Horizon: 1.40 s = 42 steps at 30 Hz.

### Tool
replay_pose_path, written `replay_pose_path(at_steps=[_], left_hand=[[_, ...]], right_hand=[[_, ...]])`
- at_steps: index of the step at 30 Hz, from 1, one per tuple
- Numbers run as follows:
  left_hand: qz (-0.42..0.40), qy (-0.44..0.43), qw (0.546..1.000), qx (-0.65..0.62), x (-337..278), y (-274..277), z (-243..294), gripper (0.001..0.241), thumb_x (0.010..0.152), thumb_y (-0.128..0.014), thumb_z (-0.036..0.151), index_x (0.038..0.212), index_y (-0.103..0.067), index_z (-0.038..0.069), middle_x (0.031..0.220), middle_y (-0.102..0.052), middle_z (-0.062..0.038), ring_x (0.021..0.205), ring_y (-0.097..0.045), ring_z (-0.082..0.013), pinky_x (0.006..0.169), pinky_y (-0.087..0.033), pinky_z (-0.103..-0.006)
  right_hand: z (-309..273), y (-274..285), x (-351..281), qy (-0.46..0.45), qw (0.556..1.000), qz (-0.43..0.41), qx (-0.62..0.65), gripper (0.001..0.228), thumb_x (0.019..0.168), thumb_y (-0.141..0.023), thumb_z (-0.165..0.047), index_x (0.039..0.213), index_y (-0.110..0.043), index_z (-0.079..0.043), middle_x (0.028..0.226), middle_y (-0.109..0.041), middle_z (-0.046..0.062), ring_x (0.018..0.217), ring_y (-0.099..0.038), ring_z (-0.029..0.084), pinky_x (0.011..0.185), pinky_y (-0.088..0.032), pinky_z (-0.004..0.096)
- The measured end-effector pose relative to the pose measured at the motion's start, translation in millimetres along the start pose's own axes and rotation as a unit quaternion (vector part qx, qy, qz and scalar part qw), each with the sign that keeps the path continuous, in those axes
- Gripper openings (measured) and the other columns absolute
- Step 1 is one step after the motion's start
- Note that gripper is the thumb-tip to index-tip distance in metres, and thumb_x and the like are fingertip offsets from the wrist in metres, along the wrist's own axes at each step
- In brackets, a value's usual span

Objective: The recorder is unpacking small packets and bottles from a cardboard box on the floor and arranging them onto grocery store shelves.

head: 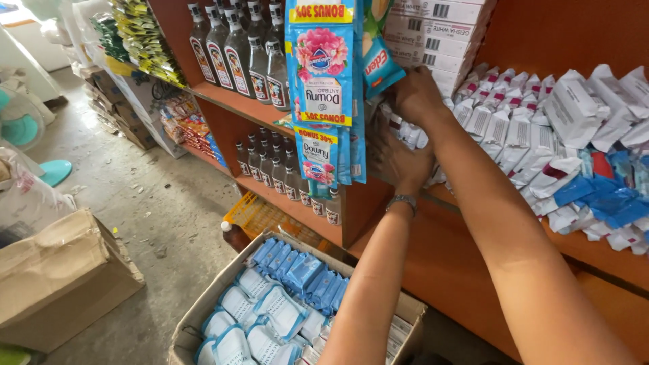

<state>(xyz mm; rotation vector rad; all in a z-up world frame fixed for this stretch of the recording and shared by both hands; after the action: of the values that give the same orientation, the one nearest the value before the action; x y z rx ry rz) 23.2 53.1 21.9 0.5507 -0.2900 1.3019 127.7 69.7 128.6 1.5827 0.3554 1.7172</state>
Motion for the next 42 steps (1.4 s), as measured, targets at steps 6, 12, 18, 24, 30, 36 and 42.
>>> replay_pose_path(at_steps=[6, 12, 18, 24, 30, 36, 42], left_hand=[[0.018, -0.047, 0.998, 0.026, 8, 0, -4, 0.124, 0.065, -0.081, 0.068, 0.160, -0.031, 0.006, 0.164, -0.034, -0.027, 0.151, -0.031, -0.0452, 0.121, -0.023, -0.0597], [-0.004, -0.076, 0.997, -0.003, 8, 6, 0, 0.126, 0.064, -0.078, 0.069, 0.157, -0.032, -0.002, 0.159, -0.040, -0.029, 0.149, -0.036, -0.0447, 0.123, -0.025, -0.0542], [-0.013, -0.097, 0.994, 0.038, 11, 15, 9, 0.121, 0.073, -0.077, 0.068, 0.160, -0.028, 0.001, 0.164, -0.032, -0.027, 0.153, -0.026, -0.0445, 0.124, -0.018, -0.0556], [-0.065, -0.040, 0.996, 0.043, 7, 6, 8, 0.120, 0.078, -0.072, 0.073, 0.159, -0.023, -0.001, 0.164, -0.024, -0.030, 0.152, -0.020, -0.0460, 0.119, -0.015, -0.0641], [0.024, -0.162, 0.985, -0.053, -33, 33, 101, 0.086, 0.094, -0.065, 0.054, 0.155, -0.033, 0.003, 0.159, -0.031, -0.033, 0.147, -0.028, -0.0479, 0.116, -0.018, -0.0679], [-0.114, -0.383, 0.916, -0.046, -95, -37, 210, 0.062, 0.089, -0.069, 0.034, 0.144, -0.049, 0.013, 0.155, -0.043, -0.023, 0.151, -0.032, -0.0425, 0.123, -0.020, -0.0656], [-0.170, -0.434, 0.884, 0.040, -130, -101, 254, 0.074, 0.077, -0.071, 0.029, 0.145, -0.050, 0.010, 0.154, -0.045, -0.020, 0.147, -0.035, -0.0395, 0.117, -0.027, -0.0643]], right_hand=[[23, -31, -8, -0.045, 0.989, -0.138, 0.012, 0.020, 0.093, -0.062, -0.018, 0.106, -0.077, -0.013, 0.112, -0.075, 0.012, 0.107, -0.068, 0.035, 0.100, -0.051, 0.045], [-2, 10, -19, 0.001, 0.975, -0.129, 0.179, 0.043, 0.085, -0.060, -0.014, 0.125, -0.071, -0.005, 0.125, -0.067, 0.025, 0.105, -0.064, 0.045, 0.091, -0.051, 0.048], [-7, 124, -66, -0.031, 0.992, -0.101, 0.072, 0.045, 0.089, -0.069, -0.024, 0.129, -0.070, -0.004, 0.133, -0.066, 0.020, 0.122, -0.059, 0.042, 0.102, -0.045, 0.052], [59, 230, -143, -0.077, 0.997, -0.015, 0.014, 0.034, 0.083, -0.076, -0.024, 0.113, -0.079, -0.007, 0.131, -0.069, 0.021, 0.118, -0.061, 0.041, 0.102, -0.047, 0.050], [161, 276, -216, -0.275, 0.960, 0.044, 0.015, 0.034, 0.092, -0.076, -0.018, 0.123, -0.078, -0.006, 0.102, -0.070, 0.020, 0.097, -0.068, 0.035, 0.090, -0.054, 0.044], [233, 233, -255, -0.348, 0.927, 0.076, 0.115, 0.052, 0.085, -0.083, -0.027, 0.128, -0.067, -0.001, 0.101, -0.074, 0.019, 0.087, -0.071, 0.025, 0.074, -0.056, 0.038], [231, 230, -243, -0.334, 0.933, 0.040, 0.128, 0.047, 0.093, -0.072, -0.022, 0.137, -0.071, -0.006, 0.106, -0.079, 0.019, 0.088, -0.075, 0.021, 0.079, -0.059, 0.037]])
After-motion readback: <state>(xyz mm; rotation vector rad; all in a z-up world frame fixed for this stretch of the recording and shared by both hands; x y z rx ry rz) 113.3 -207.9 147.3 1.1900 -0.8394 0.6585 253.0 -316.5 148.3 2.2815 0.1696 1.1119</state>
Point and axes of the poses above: each hand's wrist, its own x-axis towards the middle knuckle, its own y-axis out of the back of the hand, z = x × y, the point moved 8 cm from there along x, towards the middle knuckle
